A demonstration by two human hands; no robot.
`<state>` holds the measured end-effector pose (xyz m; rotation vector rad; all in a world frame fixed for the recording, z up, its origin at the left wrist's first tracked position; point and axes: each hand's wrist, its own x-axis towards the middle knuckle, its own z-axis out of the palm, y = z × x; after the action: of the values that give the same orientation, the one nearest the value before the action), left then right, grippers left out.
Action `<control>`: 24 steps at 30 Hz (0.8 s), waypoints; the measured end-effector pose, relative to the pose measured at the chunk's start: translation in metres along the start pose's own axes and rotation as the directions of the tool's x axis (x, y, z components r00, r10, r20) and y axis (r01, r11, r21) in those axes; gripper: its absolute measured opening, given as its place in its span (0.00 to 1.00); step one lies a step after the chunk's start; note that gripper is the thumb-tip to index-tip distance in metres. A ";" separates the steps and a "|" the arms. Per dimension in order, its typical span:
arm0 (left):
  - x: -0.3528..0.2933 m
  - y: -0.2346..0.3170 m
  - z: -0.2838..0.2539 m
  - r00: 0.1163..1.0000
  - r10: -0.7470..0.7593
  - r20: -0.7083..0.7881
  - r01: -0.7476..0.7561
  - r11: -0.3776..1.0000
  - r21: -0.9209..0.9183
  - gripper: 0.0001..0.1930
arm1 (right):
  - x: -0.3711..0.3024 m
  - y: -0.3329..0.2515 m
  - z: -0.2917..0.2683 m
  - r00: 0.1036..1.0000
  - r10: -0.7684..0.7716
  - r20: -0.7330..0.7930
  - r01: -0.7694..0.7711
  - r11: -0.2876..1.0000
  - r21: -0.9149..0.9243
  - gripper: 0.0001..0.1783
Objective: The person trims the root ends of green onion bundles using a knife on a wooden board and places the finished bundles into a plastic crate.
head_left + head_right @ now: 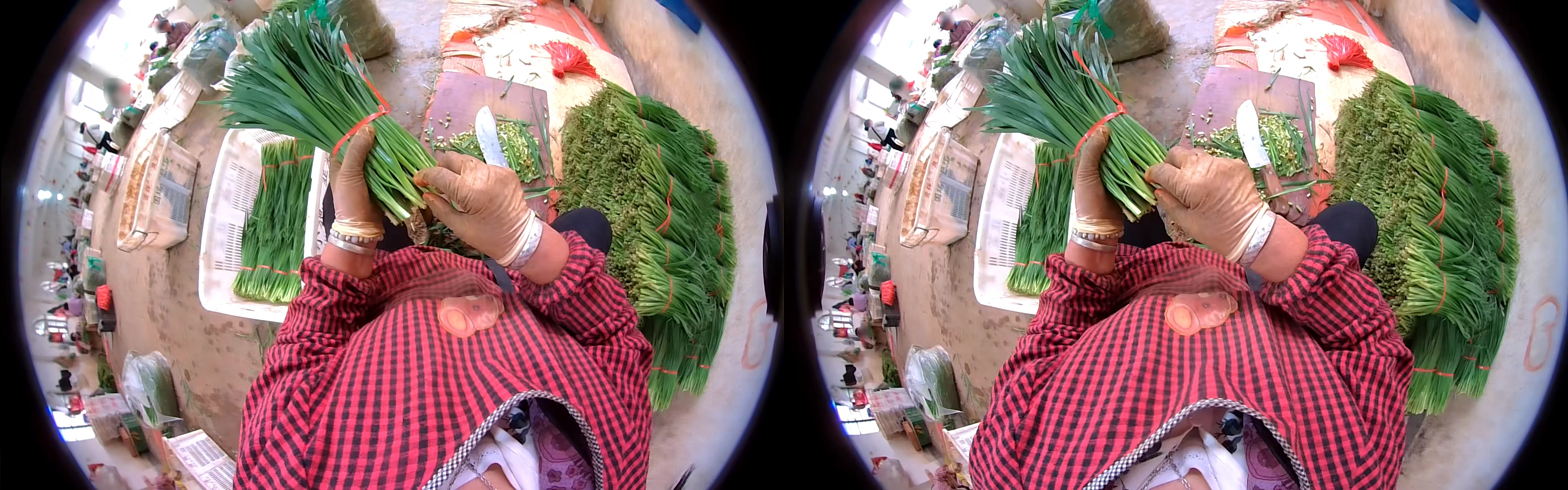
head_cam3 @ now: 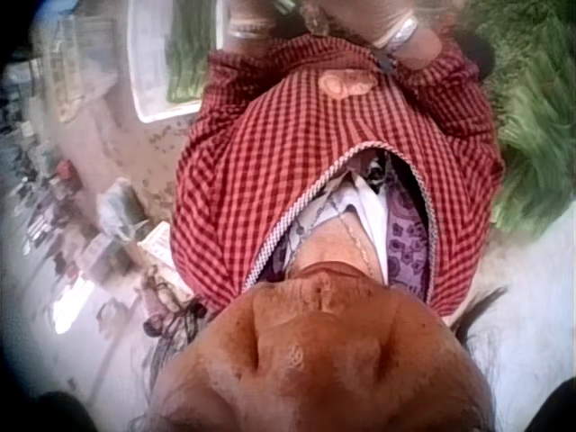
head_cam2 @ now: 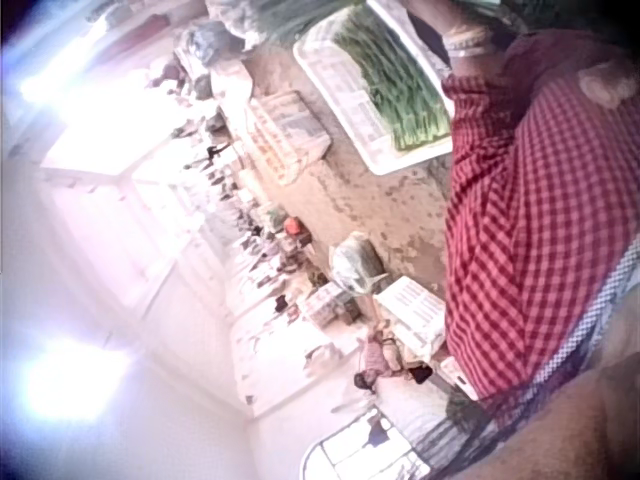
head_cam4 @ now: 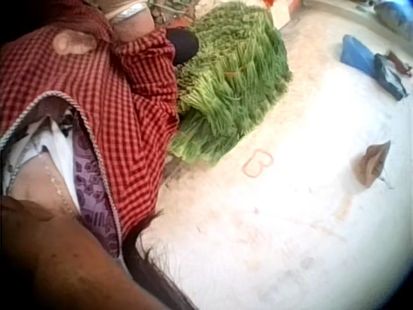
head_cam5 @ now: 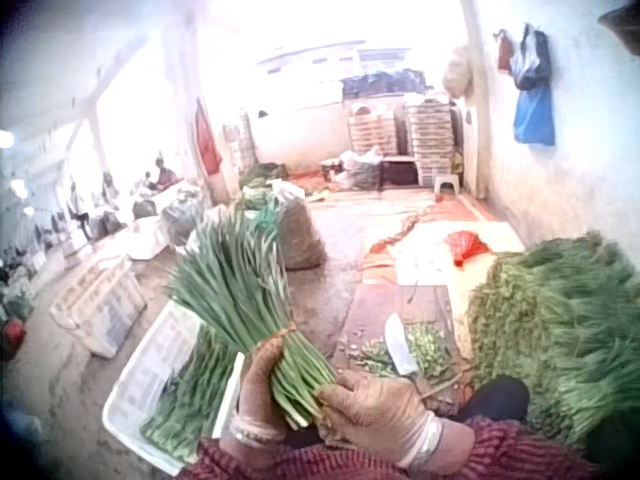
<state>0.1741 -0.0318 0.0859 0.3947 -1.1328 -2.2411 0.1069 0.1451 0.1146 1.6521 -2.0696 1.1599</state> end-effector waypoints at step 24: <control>0.038 0.051 -0.089 0.975 0.053 -0.216 -0.085 0.987 -0.140 0.16 | 0.087 -0.033 0.062 0.690 0.434 0.579 -0.650 0.723 0.234 0.08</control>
<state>0.2076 -0.1347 0.0742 0.5113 -0.8512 -2.1469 0.1251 0.0385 0.1432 1.6577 -2.9826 1.6051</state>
